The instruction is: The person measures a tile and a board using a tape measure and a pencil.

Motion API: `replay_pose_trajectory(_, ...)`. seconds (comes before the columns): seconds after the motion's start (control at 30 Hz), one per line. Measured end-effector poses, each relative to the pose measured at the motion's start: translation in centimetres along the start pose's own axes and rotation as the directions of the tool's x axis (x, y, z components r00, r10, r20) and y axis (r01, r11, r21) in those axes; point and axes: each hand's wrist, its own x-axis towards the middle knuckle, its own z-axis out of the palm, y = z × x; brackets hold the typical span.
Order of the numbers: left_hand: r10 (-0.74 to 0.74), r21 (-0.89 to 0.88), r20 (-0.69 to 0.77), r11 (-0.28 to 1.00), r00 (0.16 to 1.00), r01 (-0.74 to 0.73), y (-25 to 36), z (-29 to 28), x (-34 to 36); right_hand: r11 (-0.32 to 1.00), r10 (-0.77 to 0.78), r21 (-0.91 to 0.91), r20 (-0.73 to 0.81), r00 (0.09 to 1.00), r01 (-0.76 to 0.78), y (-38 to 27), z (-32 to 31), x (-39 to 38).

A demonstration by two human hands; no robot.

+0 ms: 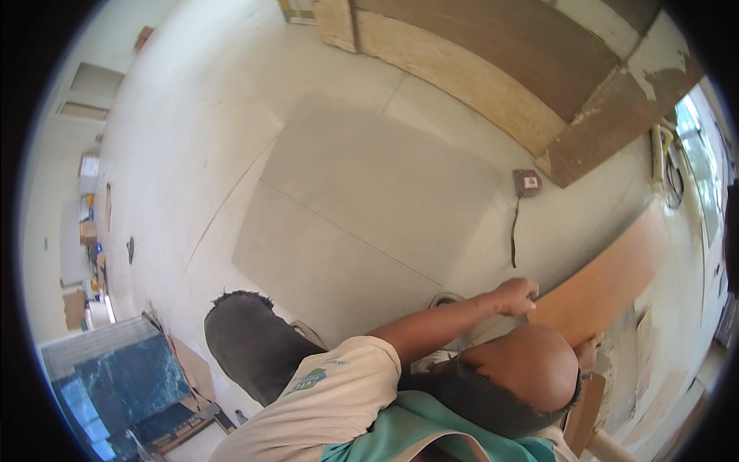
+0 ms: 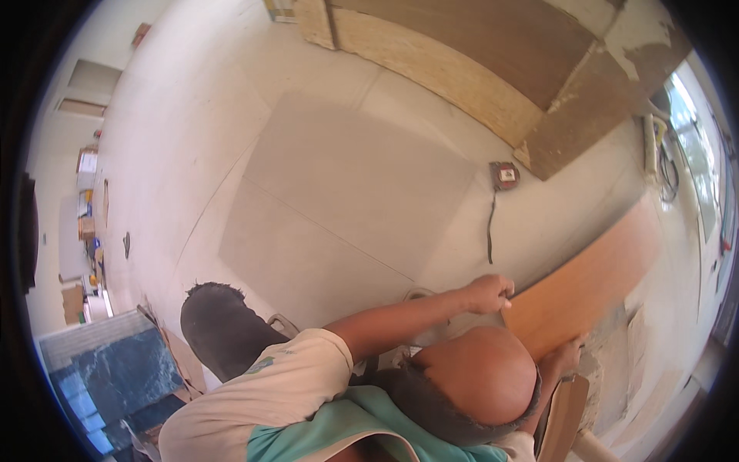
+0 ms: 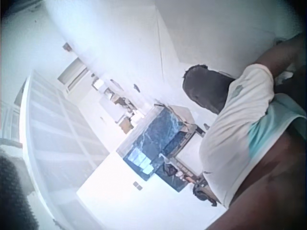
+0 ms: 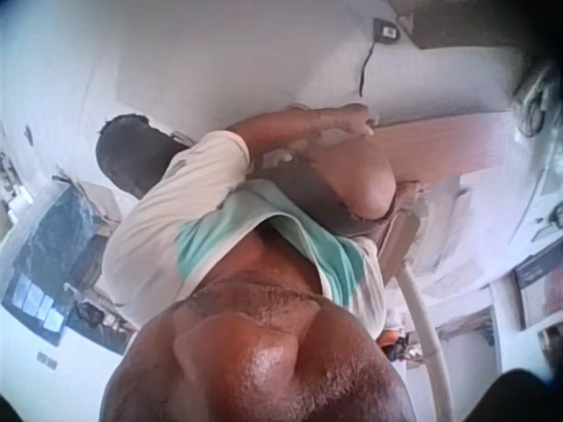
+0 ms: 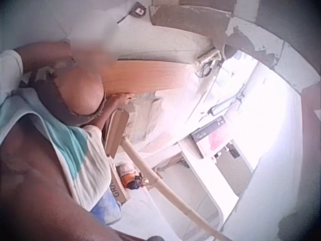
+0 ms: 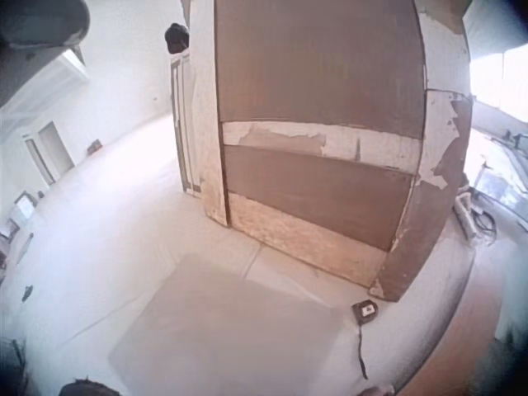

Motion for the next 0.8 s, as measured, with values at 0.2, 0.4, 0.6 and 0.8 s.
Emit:
replay_pose_trajectory(0.2,0.156,0.02,0.146,0.987,0.977,-0.161,0.9,-1.3,-1.8,0.984,-0.138,-0.137,-0.159,0.978,0.117,-3.1,-2.7,-0.3)
replay_pose_trajectory(0.4,0.352,-0.276,-0.074,0.892,0.933,-0.359,8.3,-7.4,-2.3,0.732,-0.679,0.009,0.096,0.728,0.681,-11.6,0.2,-2.4)
replay_pose_trajectory(0.6,0.201,-0.402,-0.55,0.788,0.811,-0.467,9.5,-19.2,-5.8,0.313,-0.687,0.087,0.709,0.162,0.946,-16.1,13.2,-6.7)
replay_pose_trajectory(0.8,-0.153,-0.543,-0.798,0.602,0.583,-0.585,-2.7,-22.5,-8.7,0.04,-0.494,0.056,0.869,-0.029,0.998,-11.4,27.8,-14.9)
